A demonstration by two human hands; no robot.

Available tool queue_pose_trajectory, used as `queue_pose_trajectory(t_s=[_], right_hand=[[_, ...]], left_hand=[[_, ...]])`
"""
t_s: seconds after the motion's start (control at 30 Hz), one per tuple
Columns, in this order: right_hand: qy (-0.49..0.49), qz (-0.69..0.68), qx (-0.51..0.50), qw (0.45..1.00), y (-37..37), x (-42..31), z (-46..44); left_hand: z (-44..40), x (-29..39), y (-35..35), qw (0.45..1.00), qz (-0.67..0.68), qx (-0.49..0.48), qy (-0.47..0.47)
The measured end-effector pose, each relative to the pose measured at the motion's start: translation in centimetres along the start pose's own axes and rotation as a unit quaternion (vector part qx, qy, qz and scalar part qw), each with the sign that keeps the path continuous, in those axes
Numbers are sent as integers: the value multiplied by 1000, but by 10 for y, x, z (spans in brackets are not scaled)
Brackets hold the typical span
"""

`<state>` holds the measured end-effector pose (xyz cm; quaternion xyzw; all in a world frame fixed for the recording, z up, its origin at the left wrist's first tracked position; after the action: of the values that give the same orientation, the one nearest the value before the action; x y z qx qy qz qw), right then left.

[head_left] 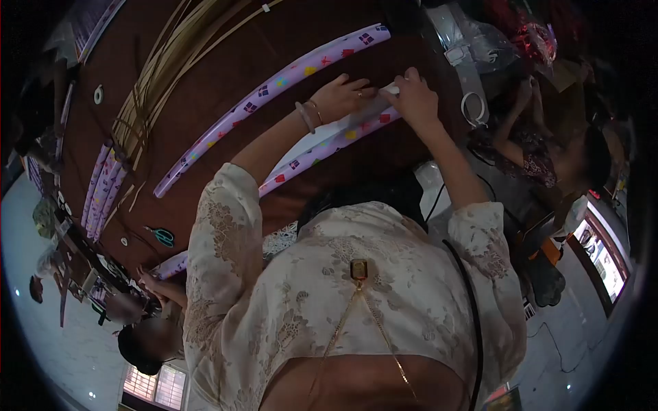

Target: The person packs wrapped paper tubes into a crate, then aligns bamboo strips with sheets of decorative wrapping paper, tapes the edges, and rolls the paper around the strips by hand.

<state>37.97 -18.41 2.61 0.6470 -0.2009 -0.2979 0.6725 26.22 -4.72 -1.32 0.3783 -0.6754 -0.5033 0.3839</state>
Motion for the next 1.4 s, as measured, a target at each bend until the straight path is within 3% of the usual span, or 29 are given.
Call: queue_pose_trajectory(t_s=[0.07,0.2,0.3,0.4,0.67,0.9,1.07,1.3,1.4], right_hand=[[-4,-25,-52,998,14,9,-2],[-20,-34,-43,998,19,40,-3],[-29,-56,6,998,15,63,-7],[-45,-59,40,996,16,73,-10],[33,20,195,980,6,78,-12],[40,3,241,970,-1,76,-10],[13,11,243,970,3,67,-7],[7,26,273,962,1,65,-6],[9,20,282,959,0,66,-5]], left_hand=[[-4,0,0,998,-49,-22,-42],[-4,-2,3,994,-39,-74,-68],[-9,-5,6,995,-10,-72,-69],[-16,-7,10,987,-30,-130,-93],[-22,-10,11,988,17,-135,-78],[-38,-10,17,985,24,-147,-92],[-53,-11,16,974,45,-206,-82],[-55,-11,25,973,84,-200,-72],[-68,-4,19,975,181,-90,88]])
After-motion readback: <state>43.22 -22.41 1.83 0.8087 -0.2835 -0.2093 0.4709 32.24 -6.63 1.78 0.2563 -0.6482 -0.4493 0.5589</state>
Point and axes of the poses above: each hand's wrist, its own z-axis away from the middle knuckle, its own y-axis out of the back of the hand, x = y × z, the point moved 2 cm from there along -z, towards the middle knuckle, and after that the axes turned 6 degrees about x, right-handed, at the moved point
